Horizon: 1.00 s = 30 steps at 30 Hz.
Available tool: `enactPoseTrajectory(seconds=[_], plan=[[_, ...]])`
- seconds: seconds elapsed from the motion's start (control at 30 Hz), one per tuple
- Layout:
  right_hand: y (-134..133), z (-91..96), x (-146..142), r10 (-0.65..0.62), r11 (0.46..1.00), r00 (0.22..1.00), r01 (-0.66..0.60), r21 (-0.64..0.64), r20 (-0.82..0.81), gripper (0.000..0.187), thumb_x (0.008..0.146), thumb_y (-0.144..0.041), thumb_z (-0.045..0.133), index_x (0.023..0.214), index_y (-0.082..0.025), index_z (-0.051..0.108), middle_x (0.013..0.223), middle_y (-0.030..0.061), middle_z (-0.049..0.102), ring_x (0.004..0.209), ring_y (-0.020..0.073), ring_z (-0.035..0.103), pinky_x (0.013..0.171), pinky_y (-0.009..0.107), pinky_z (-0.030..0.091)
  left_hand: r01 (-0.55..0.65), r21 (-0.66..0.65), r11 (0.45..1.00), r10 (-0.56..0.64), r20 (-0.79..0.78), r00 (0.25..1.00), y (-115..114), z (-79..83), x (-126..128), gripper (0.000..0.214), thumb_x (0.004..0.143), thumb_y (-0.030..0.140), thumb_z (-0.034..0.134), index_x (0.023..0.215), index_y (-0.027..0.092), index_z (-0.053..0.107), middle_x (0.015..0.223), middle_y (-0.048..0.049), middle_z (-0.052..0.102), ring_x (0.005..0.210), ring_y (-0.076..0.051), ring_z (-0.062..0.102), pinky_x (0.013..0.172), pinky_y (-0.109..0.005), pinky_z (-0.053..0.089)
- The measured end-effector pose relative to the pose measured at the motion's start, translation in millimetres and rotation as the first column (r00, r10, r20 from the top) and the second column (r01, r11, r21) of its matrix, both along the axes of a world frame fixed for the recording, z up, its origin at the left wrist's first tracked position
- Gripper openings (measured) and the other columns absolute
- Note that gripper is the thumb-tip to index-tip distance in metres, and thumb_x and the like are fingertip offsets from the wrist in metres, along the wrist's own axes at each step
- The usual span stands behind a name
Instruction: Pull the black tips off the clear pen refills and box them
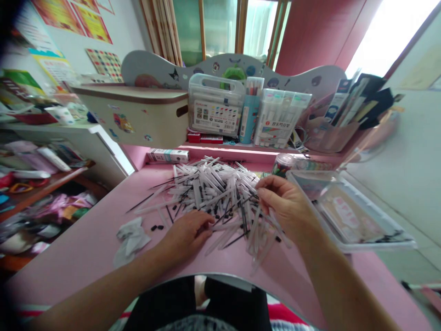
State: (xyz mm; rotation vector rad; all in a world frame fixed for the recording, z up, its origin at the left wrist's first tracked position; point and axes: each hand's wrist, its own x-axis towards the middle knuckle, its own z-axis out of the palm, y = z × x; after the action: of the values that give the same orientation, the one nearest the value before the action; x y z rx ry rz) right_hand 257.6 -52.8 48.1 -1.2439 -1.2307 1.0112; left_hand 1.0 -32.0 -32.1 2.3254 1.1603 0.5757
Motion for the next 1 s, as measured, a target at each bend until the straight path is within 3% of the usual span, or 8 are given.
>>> enactPoseTrajectory(seconds=[0.13,0.23,0.37,0.57,1.0], plan=[[13,-4.1,-14,-0.072,0.996,0.968,0.081,0.026,-0.24,0.023,0.071,-0.032,0.078,0.082,-0.019,0.064,0.072,-0.0024,0.061,0.057,0.0086,0.054,0.045,0.018,0.043,0.04,-0.004,0.999,-0.04,-0.073,0.997,-1,2.4,1,0.019,0.089,0.017,0.058,0.104,0.019,0.07,0.099,-0.0099,0.07,0.096,-0.027,0.061,0.085,-0.04,0.045],[24,-20.1,-21,-0.185,0.973,0.926,0.22,0.07,-0.329,0.03,0.069,-0.039,0.081,0.079,-0.019,0.061,0.081,0.0,0.067,0.063,0.0114,0.062,0.045,0.018,0.049,0.055,0.033,0.998,-0.05,-0.146,0.988,-3,3.2,2,0.026,0.096,0.018,0.048,0.108,0.018,0.071,0.101,-0.0107,0.068,0.097,-0.027,0.06,0.086,-0.041,0.047],[34,-44.5,-23,-0.299,0.928,0.858,0.363,0.081,-0.418,0.038,0.069,-0.045,0.08,0.084,-0.02,0.056,0.073,-0.0011,0.069,0.057,0.0118,0.064,0.045,0.019,0.053,0.019,0.102,0.995,-0.002,-0.159,0.987,-3,2.9,-2,0.028,0.098,0.02,0.046,0.112,0.018,0.07,0.102,-0.0099,0.065,0.098,-0.026,0.057,0.088,-0.041,0.047],[37,-58.6,-21,-0.338,0.912,0.806,0.408,0.042,-0.486,0.042,0.071,-0.05,0.078,0.085,-0.021,0.051,0.068,-0.002,0.07,0.053,0.0123,0.065,0.045,0.021,0.055,-0.051,0.135,0.989,0.07,-0.136,0.988,3,4.7,-6,0.02,0.095,0.013,0.049,0.104,0.016,0.067,0.1,-0.0088,0.062,0.098,-0.026,0.054,0.09,-0.041,0.045],[37,-61.1,-21,-0.348,0.914,0.839,0.402,0.046,-0.418,0.037,0.075,-0.049,0.073,0.087,-0.022,0.049,0.067,-0.0043,0.068,0.05,0.0122,0.064,0.043,0.02,0.053,-0.085,0.124,0.989,0.097,-0.096,0.991,2,5.8,-6,0.018,0.097,0.015,0.046,0.1,0.018,0.063,0.101,-0.008,0.061,0.099,-0.026,0.053,0.091,-0.042,0.044]])
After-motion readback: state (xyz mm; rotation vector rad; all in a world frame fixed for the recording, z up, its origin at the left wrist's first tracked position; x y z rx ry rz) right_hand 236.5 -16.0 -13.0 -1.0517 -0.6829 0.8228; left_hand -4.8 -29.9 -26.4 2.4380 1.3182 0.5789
